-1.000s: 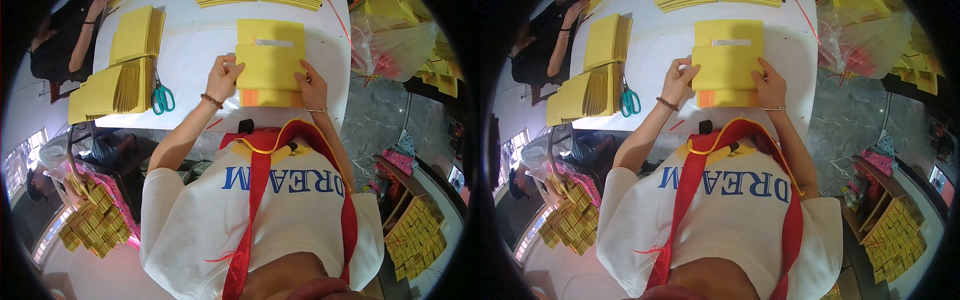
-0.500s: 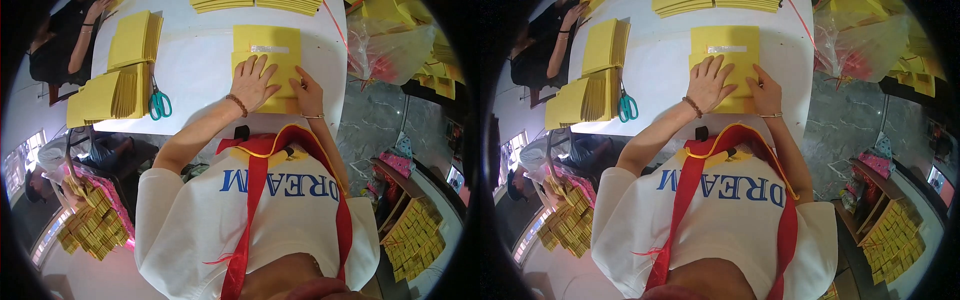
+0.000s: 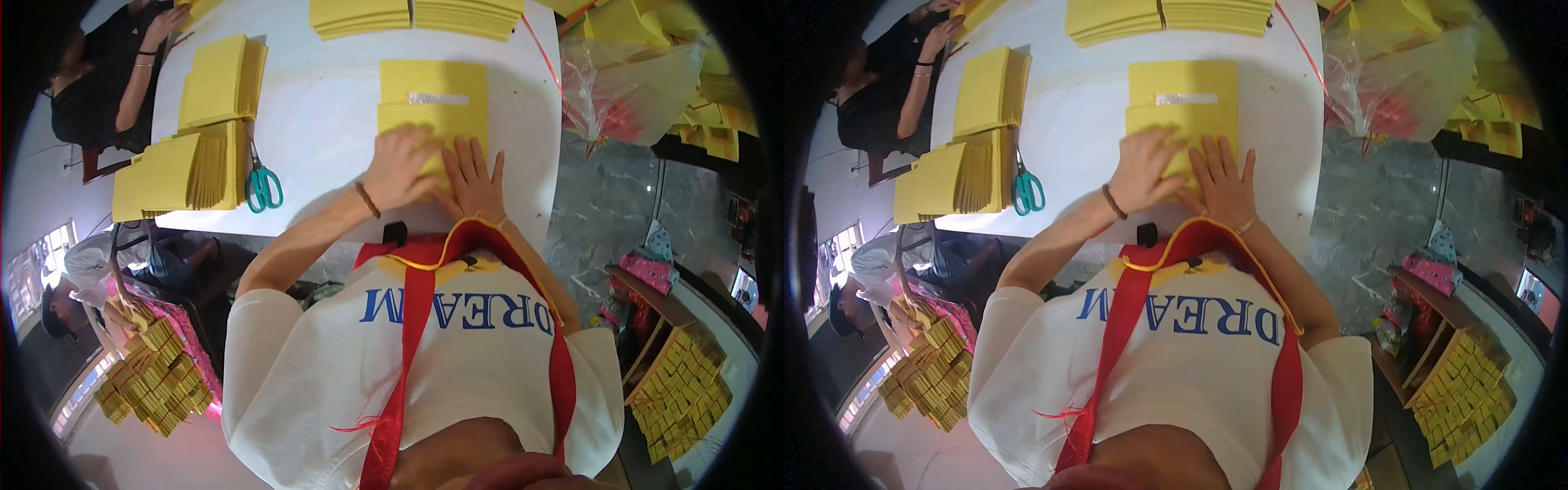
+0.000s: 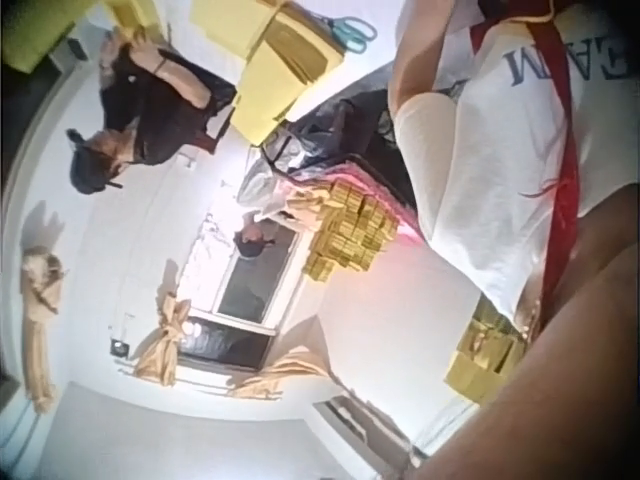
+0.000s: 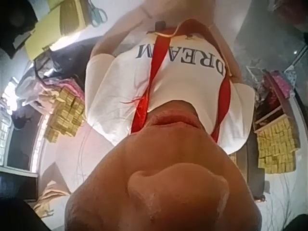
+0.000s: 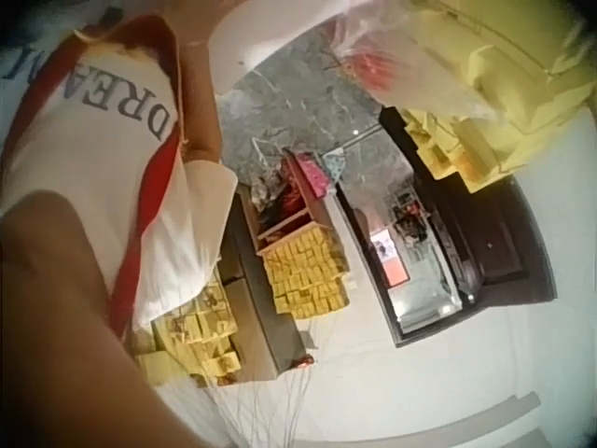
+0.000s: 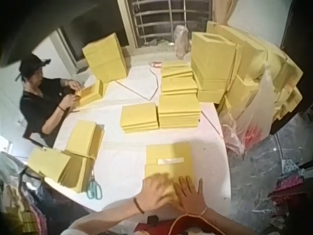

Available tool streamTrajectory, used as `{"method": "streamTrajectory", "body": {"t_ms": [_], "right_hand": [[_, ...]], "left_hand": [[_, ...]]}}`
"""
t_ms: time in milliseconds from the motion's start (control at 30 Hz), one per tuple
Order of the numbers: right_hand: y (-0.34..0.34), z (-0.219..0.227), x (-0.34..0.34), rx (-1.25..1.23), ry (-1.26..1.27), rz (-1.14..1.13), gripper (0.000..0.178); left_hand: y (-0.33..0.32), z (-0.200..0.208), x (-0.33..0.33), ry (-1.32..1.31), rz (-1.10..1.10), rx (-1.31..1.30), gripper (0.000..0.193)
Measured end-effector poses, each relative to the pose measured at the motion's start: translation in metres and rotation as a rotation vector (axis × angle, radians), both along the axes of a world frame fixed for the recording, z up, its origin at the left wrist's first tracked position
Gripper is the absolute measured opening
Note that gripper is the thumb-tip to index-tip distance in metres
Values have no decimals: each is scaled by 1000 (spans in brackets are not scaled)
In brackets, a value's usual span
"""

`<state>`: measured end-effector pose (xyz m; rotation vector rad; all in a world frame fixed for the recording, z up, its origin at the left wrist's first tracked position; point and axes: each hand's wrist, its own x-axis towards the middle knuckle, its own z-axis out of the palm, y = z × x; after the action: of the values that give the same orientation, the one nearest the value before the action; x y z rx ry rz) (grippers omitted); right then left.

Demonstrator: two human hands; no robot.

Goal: Stacking and organizing sheets of yellow joss paper with silver foil inserts at a workstation.

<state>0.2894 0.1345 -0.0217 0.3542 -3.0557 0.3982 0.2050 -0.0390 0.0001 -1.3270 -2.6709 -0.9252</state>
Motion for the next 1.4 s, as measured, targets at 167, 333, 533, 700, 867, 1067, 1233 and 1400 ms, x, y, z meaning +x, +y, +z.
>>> {"method": "streamTrajectory", "body": {"t_ms": [167,333,533,700,867,1067,1233,1400], "right_hand": [[34,3,-10,-282,-132,58,57],[81,27,-28,-1412,-326,-455,44],[99,-42,-1,-1016,-241,-448,39],[78,-32,-8,-814,-216,-412,35],[73,-30,-8,-707,-183,-398,33],[69,-30,-5,-736,-173,-442,32],[67,-37,-5,-696,-108,-453,32],[62,-20,-13,-765,-21,-415,34]], "left_hand": [[7,3,6,281,-137,-267,49],[13,5,-5,338,-43,-164,45],[-25,61,-84,298,259,317,48],[-45,57,-202,655,445,55,51],[-29,-20,-259,663,314,-162,41],[-18,-33,-251,441,288,-439,42],[-15,-46,-239,421,362,-449,52],[-20,-40,-241,354,342,-426,59]]}}
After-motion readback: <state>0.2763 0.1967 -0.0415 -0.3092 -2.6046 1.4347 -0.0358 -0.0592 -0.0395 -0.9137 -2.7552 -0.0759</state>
